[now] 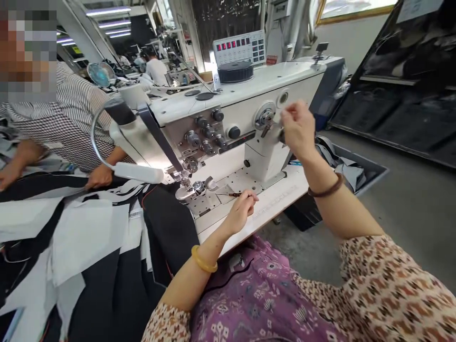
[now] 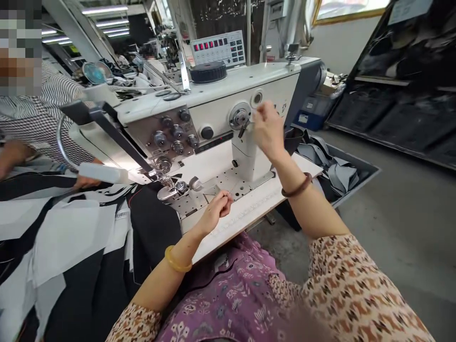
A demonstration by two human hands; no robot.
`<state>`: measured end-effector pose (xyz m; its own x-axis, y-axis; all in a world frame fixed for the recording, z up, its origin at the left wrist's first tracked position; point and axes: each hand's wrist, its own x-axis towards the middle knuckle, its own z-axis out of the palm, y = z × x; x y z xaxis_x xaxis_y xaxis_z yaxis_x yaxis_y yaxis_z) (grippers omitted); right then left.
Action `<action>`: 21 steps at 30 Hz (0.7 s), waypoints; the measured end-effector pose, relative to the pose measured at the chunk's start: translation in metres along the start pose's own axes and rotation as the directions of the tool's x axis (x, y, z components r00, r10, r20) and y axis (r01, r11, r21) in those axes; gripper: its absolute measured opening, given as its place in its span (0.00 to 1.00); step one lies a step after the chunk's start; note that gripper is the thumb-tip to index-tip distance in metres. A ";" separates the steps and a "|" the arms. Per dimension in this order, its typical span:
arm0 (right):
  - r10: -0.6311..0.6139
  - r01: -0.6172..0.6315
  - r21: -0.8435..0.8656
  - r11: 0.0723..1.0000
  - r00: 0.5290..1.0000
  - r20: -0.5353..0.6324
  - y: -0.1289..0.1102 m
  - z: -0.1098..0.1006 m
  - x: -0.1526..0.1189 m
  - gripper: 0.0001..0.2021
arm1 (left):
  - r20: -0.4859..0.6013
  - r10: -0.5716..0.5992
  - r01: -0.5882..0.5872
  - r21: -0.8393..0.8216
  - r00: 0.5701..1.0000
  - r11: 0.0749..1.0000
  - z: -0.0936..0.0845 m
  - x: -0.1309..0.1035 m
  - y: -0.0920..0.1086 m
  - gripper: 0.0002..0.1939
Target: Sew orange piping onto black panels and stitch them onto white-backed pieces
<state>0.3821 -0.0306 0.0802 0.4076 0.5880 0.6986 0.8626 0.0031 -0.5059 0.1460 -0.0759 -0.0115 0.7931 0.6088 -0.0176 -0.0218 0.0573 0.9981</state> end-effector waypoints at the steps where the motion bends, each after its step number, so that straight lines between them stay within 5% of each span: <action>1: 0.004 -0.001 -0.092 0.996 0.999 0.035 -0.013 0.002 -0.002 0.13 | 0.007 -0.001 0.001 -0.019 1.000 1.000 0.001 0.000 0.000 0.10; 5: -0.070 0.095 -0.215 0.972 0.990 0.121 -0.044 0.016 -0.021 0.15 | 0.005 0.024 -0.024 0.012 1.000 1.000 0.000 -0.002 0.001 0.17; 8: -0.136 0.166 -0.274 0.947 0.983 0.124 -0.026 0.020 -0.028 0.15 | -0.037 0.004 -0.001 0.069 0.999 0.998 -0.005 -0.003 -0.001 0.17; 11: -0.084 0.097 -0.215 0.972 0.994 0.065 -0.002 0.010 -0.018 0.14 | -0.041 -0.011 0.017 0.138 0.999 0.990 -0.005 0.003 -0.001 0.15; 15: -0.068 0.064 -0.152 0.986 0.997 -0.025 -0.009 -0.004 0.000 0.13 | 0.006 0.039 -0.040 0.137 0.999 0.990 0.004 0.017 0.008 0.14; 18: -0.073 0.097 -0.202 0.975 0.990 0.124 -0.027 -0.006 0.000 0.13 | -0.003 0.078 -0.077 0.108 0.997 0.991 0.008 0.023 0.014 0.14; 21: 0.139 -0.095 -0.179 0.979 0.959 0.246 -0.033 -0.011 -0.002 0.11 | -0.030 0.024 -0.021 0.086 0.999 0.996 0.008 0.024 0.017 0.15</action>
<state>0.3555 -0.0408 0.1008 0.4368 0.7636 0.4755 0.8595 -0.1983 -0.4712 0.1694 -0.0662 0.0053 0.7735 0.6337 0.0045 0.0137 -0.0238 0.9996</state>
